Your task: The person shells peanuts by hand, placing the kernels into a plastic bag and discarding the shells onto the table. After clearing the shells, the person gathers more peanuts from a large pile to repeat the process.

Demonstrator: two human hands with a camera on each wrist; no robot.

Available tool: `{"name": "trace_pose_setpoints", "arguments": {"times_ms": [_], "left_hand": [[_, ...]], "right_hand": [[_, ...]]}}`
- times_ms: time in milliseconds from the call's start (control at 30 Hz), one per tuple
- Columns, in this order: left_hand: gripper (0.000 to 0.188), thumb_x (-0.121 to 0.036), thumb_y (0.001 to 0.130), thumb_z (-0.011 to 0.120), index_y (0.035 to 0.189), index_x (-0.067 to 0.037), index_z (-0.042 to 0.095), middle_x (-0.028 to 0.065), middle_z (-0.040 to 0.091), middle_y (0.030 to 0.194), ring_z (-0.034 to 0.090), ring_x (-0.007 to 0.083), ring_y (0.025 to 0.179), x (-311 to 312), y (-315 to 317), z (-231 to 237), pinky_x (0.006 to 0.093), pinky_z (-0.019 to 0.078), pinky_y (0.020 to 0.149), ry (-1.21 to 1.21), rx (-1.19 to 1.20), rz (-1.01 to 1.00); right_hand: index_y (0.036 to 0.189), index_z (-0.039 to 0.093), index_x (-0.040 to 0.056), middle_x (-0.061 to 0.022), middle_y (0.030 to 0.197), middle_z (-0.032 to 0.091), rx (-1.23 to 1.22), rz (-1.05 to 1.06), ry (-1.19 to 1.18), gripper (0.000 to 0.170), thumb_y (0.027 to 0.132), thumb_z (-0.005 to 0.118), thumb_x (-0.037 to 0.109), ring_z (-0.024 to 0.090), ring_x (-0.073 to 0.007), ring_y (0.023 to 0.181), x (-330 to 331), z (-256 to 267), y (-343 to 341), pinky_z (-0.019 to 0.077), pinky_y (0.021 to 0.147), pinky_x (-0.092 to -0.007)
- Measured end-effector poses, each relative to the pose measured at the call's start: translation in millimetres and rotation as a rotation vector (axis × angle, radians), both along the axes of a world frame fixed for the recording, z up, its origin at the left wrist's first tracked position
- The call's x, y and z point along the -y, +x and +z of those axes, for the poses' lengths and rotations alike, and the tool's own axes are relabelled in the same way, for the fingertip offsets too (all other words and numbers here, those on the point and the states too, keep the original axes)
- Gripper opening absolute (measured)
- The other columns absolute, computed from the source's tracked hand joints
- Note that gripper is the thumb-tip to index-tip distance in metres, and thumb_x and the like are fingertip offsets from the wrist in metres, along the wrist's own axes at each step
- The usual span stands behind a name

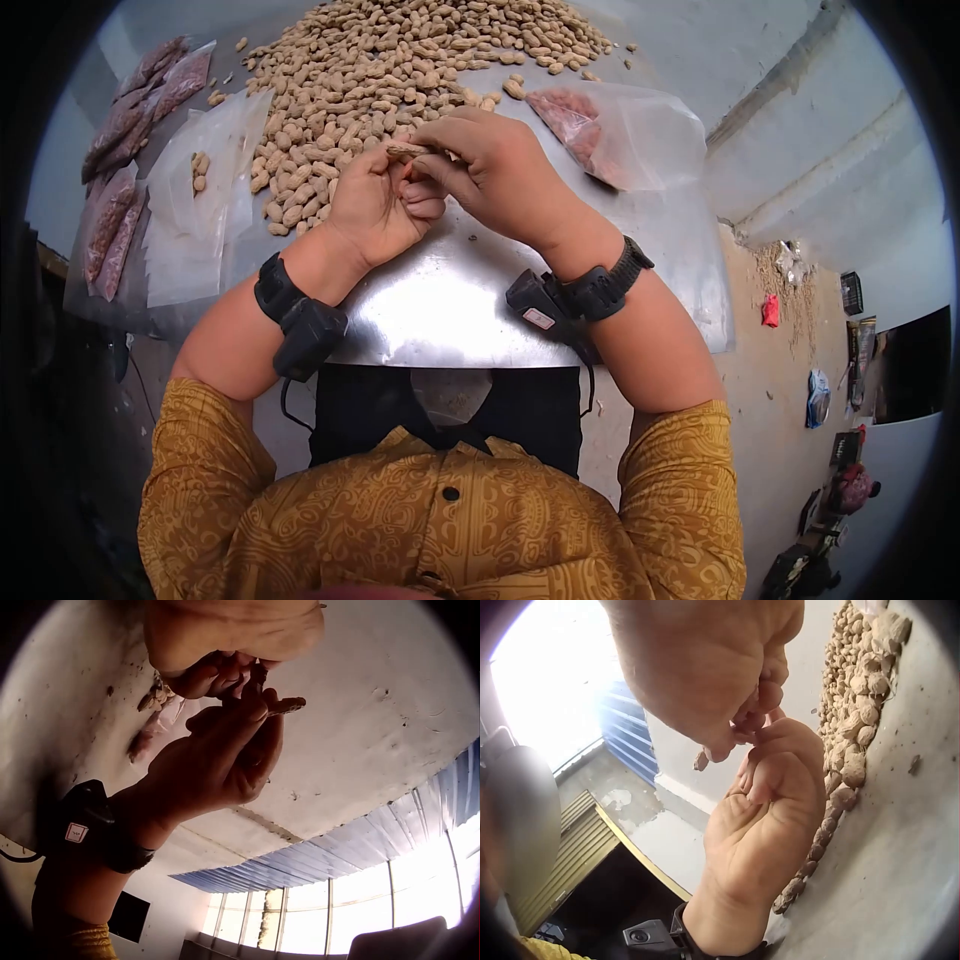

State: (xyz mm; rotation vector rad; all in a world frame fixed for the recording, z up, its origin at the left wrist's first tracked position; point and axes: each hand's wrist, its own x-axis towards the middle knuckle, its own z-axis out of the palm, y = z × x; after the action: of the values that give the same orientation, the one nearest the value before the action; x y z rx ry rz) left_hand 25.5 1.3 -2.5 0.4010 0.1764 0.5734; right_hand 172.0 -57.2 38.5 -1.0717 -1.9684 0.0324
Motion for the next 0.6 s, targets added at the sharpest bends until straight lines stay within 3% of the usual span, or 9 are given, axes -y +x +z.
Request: {"name": "trace_pose_setpoints", "arguments": {"times_ms": [67,100,133,200,267,333,400,533,600], "left_hand": [[0.033,-0.031,0.094,0.038,0.087,-0.003,0.053,0.0026,0.049,0.074,0.038,0.0102,0.056,-5.9,-3.0,-11.6,0.0216,0.0289,0.049,0.018,0.127,-0.114],[0.033,-0.029,0.094,0.042,0.102,0.001,0.052,0.0035,0.049,0.077,0.038,0.0077,0.056,-2.0,-4.3,-5.5,0.0197,0.0299,0.048,0.050,0.061,-0.079],[0.031,-0.026,0.093,0.044,0.105,0.002,0.051,0.0031,0.049,0.077,0.038,0.0067,0.056,-2.0,-4.8,-4.0,0.0188,0.0301,0.047,0.077,0.021,-0.053],[0.031,-0.020,0.093,0.047,0.112,0.003,0.049,0.0024,0.049,0.076,0.038,0.0047,0.055,-3.5,-4.3,-4.5,0.0169,0.0304,0.046,0.127,-0.054,-0.013],[0.028,-0.015,0.092,0.048,0.113,0.004,0.047,0.0004,0.047,0.071,0.037,0.0031,0.050,1.7,-2.7,-1.8,0.0155,0.0298,0.043,0.165,-0.122,0.025],[0.026,-0.017,0.093,0.047,0.110,0.003,0.050,-0.0014,0.042,0.066,0.034,0.0032,0.048,1.4,-2.4,-2.8,0.0160,0.0290,0.043,0.191,-0.111,-0.008],[0.024,-0.022,0.094,0.047,0.105,-0.001,0.051,-0.0028,0.039,0.065,0.030,0.0033,0.046,2.3,-2.3,-5.2,0.0170,0.0263,0.042,0.208,-0.148,0.013],[0.028,-0.031,0.093,0.048,0.097,-0.004,0.054,-0.0042,0.035,0.058,0.029,0.0040,0.045,6.5,0.1,-8.5,0.0186,0.0246,0.042,0.224,-0.199,0.069],[0.028,-0.034,0.093,0.048,0.093,-0.006,0.053,-0.0048,0.035,0.059,0.027,0.0041,0.045,8.4,2.6,-6.8,0.0190,0.0237,0.042,0.242,-0.213,0.063]], "right_hand": [[0.090,0.061,0.0031,-0.0106,0.077,0.060,-0.081,0.011,-0.043,0.016,0.075,0.064,0.007,0.057,-0.0258,0.066,2.7,2.3,4.3,0.0458,0.060,-0.0305],[0.092,0.062,0.0028,-0.0092,0.075,0.060,0.050,-0.066,0.098,0.017,0.076,0.065,0.008,0.057,-0.0212,0.065,8.9,14.4,9.6,0.0454,0.059,-0.0289],[0.094,0.063,0.0036,-0.0056,0.073,0.061,-0.164,-0.077,-0.021,0.016,0.079,0.064,0.009,0.056,-0.0135,0.065,17.8,18.5,13.1,0.0442,0.057,-0.0254],[0.096,0.062,0.0001,-0.0043,0.073,0.060,-0.411,-0.091,-0.126,0.015,0.084,0.061,0.009,0.054,-0.0088,0.065,41.0,42.7,37.0,0.0415,0.054,-0.0223],[0.107,0.057,-0.0058,-0.0087,0.078,0.060,-0.544,0.074,0.074,0.023,0.090,0.053,0.009,0.045,-0.0056,0.057,60.7,62.7,81.1,0.0356,0.052,-0.0191],[0.107,0.056,-0.0084,-0.0105,0.080,0.060,-0.590,-0.010,0.221,0.023,0.090,0.052,0.008,0.046,-0.0068,0.058,89.1,80.9,130.2,0.0359,0.052,-0.0191],[0.096,0.060,-0.0047,-0.0059,0.073,0.059,-0.664,-0.221,0.390,0.017,0.086,0.059,0.009,0.052,-0.0083,0.061,114.1,89.0,177.4,0.0387,0.051,-0.0206],[0.094,0.058,-0.0060,-0.0066,0.070,0.058,-0.717,-0.629,0.500,0.018,0.086,0.059,0.010,0.049,-0.0075,0.056,163.7,66.6,272.3,0.0372,0.049,-0.0199],[0.098,0.060,-0.0040,-0.0070,0.074,0.060,-0.688,-0.898,0.271,0.025,0.086,0.060,0.017,0.052,-0.0086,0.058,185.5,32.0,314.4,0.0404,0.052,-0.0208]]}}
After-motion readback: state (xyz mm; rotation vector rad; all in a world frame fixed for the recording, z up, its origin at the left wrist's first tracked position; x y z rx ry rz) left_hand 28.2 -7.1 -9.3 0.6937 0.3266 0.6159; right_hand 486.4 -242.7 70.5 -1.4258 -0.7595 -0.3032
